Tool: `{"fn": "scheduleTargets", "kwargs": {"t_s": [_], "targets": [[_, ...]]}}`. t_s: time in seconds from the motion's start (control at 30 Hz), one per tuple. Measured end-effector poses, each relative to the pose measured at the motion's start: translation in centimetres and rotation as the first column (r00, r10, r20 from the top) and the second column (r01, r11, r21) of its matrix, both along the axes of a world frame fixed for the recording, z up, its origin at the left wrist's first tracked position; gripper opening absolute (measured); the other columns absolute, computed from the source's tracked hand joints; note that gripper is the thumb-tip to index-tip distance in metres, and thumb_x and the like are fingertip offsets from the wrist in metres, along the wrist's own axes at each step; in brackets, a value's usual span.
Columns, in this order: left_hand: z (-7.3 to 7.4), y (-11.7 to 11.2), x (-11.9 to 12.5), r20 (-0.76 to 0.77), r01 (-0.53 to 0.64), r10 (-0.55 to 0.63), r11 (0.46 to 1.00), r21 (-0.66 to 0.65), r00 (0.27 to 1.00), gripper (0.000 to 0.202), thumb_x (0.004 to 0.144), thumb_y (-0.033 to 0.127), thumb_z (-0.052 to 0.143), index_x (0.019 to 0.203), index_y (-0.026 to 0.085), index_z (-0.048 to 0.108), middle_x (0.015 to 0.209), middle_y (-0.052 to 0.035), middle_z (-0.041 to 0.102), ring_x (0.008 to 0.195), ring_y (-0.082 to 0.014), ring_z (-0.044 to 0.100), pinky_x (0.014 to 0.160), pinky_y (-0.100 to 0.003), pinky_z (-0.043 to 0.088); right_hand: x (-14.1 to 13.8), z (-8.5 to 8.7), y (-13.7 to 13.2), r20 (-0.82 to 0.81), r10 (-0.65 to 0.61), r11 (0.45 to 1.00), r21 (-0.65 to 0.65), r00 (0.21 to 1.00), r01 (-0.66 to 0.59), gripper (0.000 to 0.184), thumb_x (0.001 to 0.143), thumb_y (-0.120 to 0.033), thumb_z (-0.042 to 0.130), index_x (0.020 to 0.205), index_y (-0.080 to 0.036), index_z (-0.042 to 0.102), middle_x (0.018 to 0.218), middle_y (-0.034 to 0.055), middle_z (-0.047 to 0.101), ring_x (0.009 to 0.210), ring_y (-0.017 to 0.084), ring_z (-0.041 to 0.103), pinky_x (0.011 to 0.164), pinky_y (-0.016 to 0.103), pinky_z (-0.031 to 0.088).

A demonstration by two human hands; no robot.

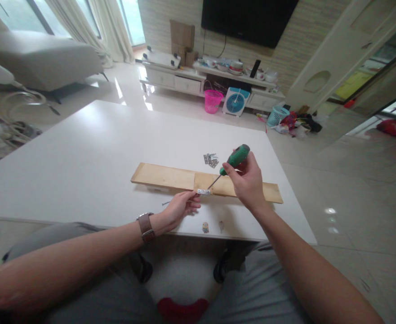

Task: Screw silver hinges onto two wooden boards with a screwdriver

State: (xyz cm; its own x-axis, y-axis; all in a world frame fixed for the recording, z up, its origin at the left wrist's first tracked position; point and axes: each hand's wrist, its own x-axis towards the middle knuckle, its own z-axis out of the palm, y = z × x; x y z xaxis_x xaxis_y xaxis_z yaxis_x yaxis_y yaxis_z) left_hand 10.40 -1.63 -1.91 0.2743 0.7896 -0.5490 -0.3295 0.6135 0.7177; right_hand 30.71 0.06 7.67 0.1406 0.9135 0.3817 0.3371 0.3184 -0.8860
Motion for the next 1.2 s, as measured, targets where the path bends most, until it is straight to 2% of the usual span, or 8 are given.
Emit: {"fn": "scheduleTargets", "kwargs": {"t_s": [0.2, 0.37, 0.57, 0.83, 0.97, 1.07, 1.2], "targets": [[-0.37, 0.09, -0.19, -0.053, 0.068, -0.064, 0.995, 0.07, 0.997, 0.027, 0.096, 0.031, 0.068, 0.078, 0.012, 0.071, 0.073, -0.0113, 0.072, 0.064, -0.0189, 0.069, 0.063, -0.029, 0.052, 0.04, 0.08, 0.13, 0.026, 0.027, 1.0, -0.009, 0.999, -0.027, 0.039, 0.086, -0.051, 0.08, 0.108, -0.026, 0.059, 0.088, 0.0001, 0.068, 0.079, 0.019, 0.07, 0.061, 0.032, 0.063], [-0.25, 0.03, -0.33, -0.034, 0.077, -0.074, 0.991, 0.112, 0.997, 0.026, 0.092, 0.034, 0.073, 0.082, 0.011, 0.073, 0.08, -0.0122, 0.075, 0.065, -0.0185, 0.069, 0.063, -0.03, 0.052, 0.03, 0.02, 0.13, 0.042, 0.042, 0.999, -0.015, 0.998, -0.042, 0.042, 0.085, -0.054, 0.081, 0.107, -0.026, 0.059, 0.088, -0.0004, 0.068, 0.077, 0.018, 0.07, 0.06, 0.032, 0.063], [-0.47, 0.21, -0.35, -0.096, 0.099, -0.086, 0.986, 0.137, 0.992, 0.031, 0.093, 0.039, 0.072, 0.081, 0.01, 0.074, 0.076, -0.012, 0.074, 0.062, -0.0179, 0.068, 0.06, -0.028, 0.051, -0.22, -0.12, 0.08, 0.057, 0.077, 0.997, -0.027, 0.995, -0.076, 0.041, 0.085, -0.054, 0.081, 0.104, -0.026, 0.058, 0.088, -0.0009, 0.068, 0.077, 0.018, 0.069, 0.062, 0.031, 0.064], [-0.9, 0.38, -0.34, -0.121, 0.091, -0.072, 0.982, 0.168, 0.99, 0.031, 0.094, 0.038, 0.074, 0.082, 0.01, 0.077, 0.082, -0.0144, 0.077, 0.067, -0.0182, 0.069, 0.065, -0.029, 0.053, -0.27, -0.12, -0.03, 0.091, 0.076, 0.997, 0.015, 0.993, -0.078, 0.052, 0.084, -0.05, 0.082, 0.127, -0.024, 0.067, 0.1, 0.0031, 0.07, 0.083, 0.02, 0.071, 0.068, 0.037, 0.068], [-0.71, 0.44, -0.28, -0.132, 0.088, -0.067, 0.983, 0.162, 0.989, 0.031, 0.095, 0.034, 0.07, 0.079, 0.009, 0.078, 0.08, -0.0143, 0.076, 0.066, -0.0176, 0.068, 0.065, -0.028, 0.053, -0.15, -0.49, 0.06, 0.09, 0.093, 0.995, 0.035, 0.992, -0.096, 0.058, 0.084, -0.042, 0.082, 0.136, -0.028, 0.06, 0.101, 0.0026, 0.074, 0.087, 0.021, 0.074, 0.069, 0.035, 0.067], [-0.49, 0.36, -0.28, -0.142, 0.099, -0.077, 0.983, 0.156, 0.987, 0.033, 0.098, 0.034, 0.067, 0.078, 0.009, 0.078, 0.076, -0.0135, 0.075, 0.066, -0.0175, 0.067, 0.063, -0.027, 0.052, -0.09, -0.75, 0.12, 0.074, 0.119, 0.991, 0.051, 0.99, -0.122, 0.056, 0.086, -0.038, 0.081, 0.135, -0.029, 0.056, 0.102, 0.0022, 0.075, 0.088, 0.021, 0.075, 0.071, 0.035, 0.066], [-0.29, 0.17, -0.29, -0.131, 0.103, -0.081, 0.981, 0.167, 0.988, 0.033, 0.096, 0.035, 0.069, 0.077, 0.009, 0.079, 0.074, -0.0135, 0.075, 0.065, -0.0174, 0.066, 0.062, -0.026, 0.052, 0.03, -0.81, -0.06, 0.078, 0.175, 0.984, 0.027, 0.982, -0.177, 0.053, 0.091, -0.036, 0.074, 0.139, -0.029, 0.053, 0.11, 0.0056, 0.077, 0.094, 0.024, 0.078, 0.077, 0.04, 0.067]]}}
